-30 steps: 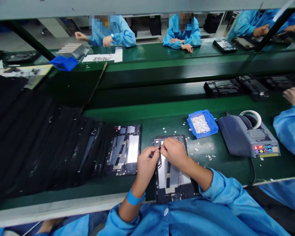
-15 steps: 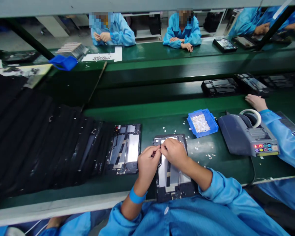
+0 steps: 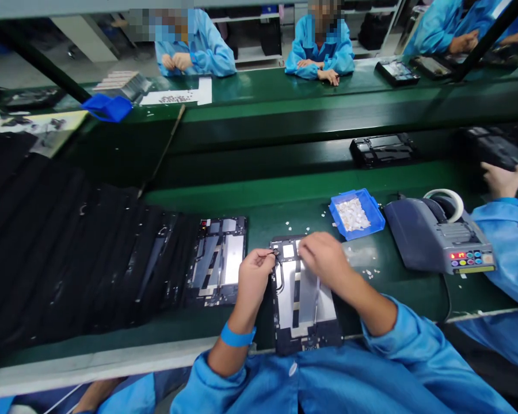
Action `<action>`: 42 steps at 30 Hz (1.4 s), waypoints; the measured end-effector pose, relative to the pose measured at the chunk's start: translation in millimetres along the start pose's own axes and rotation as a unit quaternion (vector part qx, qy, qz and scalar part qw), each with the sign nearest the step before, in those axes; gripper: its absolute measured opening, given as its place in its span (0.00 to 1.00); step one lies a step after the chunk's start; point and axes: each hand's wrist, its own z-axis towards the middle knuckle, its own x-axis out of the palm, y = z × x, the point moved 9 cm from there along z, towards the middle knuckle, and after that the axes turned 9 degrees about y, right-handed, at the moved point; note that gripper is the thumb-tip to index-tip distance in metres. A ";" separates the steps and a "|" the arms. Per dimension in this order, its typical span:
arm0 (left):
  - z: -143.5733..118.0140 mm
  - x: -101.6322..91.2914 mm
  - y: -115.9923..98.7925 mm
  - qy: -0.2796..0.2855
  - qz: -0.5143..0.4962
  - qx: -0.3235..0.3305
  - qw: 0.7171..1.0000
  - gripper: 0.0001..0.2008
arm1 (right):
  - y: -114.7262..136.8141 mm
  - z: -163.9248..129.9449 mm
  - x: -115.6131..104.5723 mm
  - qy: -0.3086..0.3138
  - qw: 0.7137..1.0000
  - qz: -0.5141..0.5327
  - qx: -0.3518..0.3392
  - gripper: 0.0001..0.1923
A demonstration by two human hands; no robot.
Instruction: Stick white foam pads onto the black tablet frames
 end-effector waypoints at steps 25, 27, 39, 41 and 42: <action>-4.7 -0.3 -1.2 -0.007 -0.015 -0.018 1.000 0.09 | -55.2 11.0 -41.2 -0.092 0.981 0.084 0.149 0.06; -5.6 -0.7 -1.3 -0.007 -0.016 -0.018 1.000 0.10 | -91.4 -4.7 -73.4 -0.112 0.959 0.014 0.262 0.12; -12.2 -27.1 -37.6 -0.014 0.309 0.159 0.938 0.09 | 2.2 51.2 54.6 0.226 0.959 0.075 0.155 0.21; -13.8 -21.3 -43.6 0.009 0.356 0.214 0.910 0.10 | 3.3 58.3 59.8 0.240 0.958 0.058 0.147 0.17; -15.1 -18.1 -46.1 0.018 0.375 0.237 0.896 0.10 | 3.8 60.2 60.6 0.240 0.959 0.053 0.143 0.15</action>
